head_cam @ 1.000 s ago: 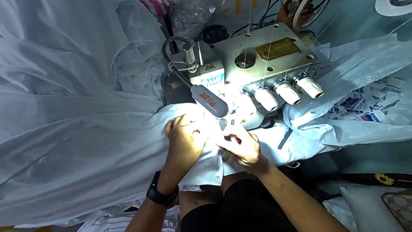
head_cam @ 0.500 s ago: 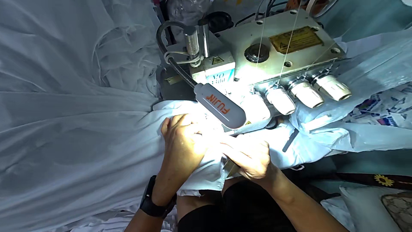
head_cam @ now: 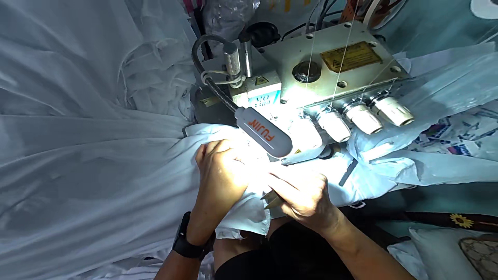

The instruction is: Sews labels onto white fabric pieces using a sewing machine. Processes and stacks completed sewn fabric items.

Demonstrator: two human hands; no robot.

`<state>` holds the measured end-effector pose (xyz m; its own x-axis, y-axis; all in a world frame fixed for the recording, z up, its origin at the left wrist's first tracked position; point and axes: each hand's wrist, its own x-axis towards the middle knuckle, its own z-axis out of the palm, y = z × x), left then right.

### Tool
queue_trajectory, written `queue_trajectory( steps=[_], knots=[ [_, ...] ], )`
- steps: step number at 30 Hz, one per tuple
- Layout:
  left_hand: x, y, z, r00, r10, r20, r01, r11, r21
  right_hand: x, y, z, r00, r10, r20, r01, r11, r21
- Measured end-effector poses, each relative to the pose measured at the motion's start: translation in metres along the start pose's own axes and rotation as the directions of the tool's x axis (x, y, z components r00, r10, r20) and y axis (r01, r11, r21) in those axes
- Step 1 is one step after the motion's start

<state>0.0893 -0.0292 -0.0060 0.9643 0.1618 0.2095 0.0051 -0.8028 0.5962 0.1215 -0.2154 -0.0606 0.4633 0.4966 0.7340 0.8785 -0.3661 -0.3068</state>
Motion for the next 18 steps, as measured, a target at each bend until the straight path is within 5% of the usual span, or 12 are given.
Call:
queue_trajectory(
  steps=[9, 18],
  knots=[
    [0.0045, -0.0018, 0.0030, 0.999, -0.008, -0.050, 0.006, 0.999, -0.049, -0.0048, -0.0025, 0.0035, 0.994, 0.099, -0.036, -0.100, 0.995, -0.009],
    [0.0015, -0.0023, 0.0073, 0.994, 0.009, -0.109, -0.015, 0.999, -0.049, -0.0092, 0.0022, 0.0063, 0.998, -0.012, -0.059, 0.013, 1.000, 0.016]
  ],
)
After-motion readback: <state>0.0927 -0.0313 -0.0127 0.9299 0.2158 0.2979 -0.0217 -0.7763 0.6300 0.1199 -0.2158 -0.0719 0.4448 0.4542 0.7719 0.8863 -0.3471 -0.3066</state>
